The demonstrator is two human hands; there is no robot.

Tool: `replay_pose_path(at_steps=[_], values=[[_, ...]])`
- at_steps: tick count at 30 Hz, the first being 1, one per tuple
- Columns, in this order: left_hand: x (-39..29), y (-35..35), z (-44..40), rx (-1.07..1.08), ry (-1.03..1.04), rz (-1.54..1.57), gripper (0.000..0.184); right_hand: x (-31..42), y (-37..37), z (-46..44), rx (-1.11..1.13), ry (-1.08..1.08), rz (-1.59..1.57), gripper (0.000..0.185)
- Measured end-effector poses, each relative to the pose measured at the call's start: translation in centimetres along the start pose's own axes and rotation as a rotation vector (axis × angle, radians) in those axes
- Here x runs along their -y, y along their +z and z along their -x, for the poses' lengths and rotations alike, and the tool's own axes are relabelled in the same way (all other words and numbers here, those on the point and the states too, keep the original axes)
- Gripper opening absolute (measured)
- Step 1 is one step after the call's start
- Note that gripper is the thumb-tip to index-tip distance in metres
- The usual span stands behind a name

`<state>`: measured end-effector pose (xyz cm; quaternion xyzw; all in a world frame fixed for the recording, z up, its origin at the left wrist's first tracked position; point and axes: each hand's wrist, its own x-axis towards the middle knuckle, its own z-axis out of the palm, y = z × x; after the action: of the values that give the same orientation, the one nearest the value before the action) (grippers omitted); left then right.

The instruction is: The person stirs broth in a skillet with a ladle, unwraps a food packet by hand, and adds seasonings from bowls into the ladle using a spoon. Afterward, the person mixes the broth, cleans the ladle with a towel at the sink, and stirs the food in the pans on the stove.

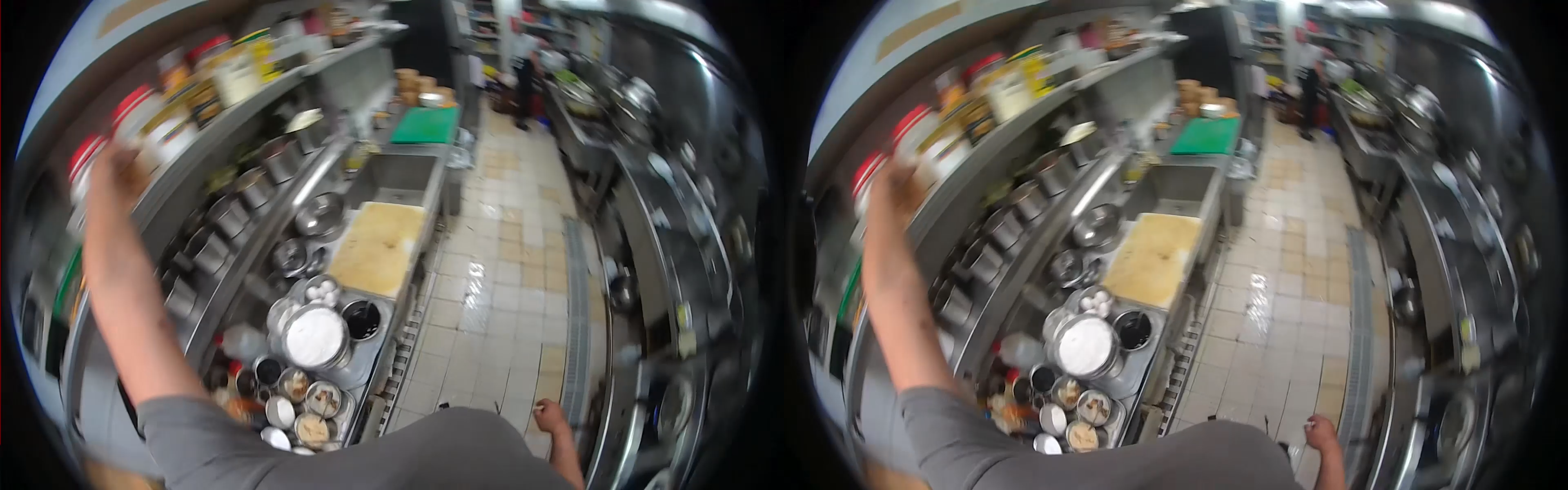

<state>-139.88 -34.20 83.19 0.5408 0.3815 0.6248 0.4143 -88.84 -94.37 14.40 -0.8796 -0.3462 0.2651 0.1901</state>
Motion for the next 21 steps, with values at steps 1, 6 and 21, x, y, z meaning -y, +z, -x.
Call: replay_pose_path(at_steps=[1,6,21], values=[[0.1,-0.6,-2.0,-0.062,-0.068,-0.045,0.016,-3.2,1.3,1.8,0.027,0.178,0.062,0.032],[1.1,-9.5,-15.0,0.276,-0.029,-0.739,0.017,-17.9,9.7,12.6,0.188,0.686,-0.195,0.030],[-4.4,-6.4,-15.7,-0.649,0.651,-1.580,0.083,-19.1,10.4,6.6,-0.172,0.469,-0.357,0.017]])
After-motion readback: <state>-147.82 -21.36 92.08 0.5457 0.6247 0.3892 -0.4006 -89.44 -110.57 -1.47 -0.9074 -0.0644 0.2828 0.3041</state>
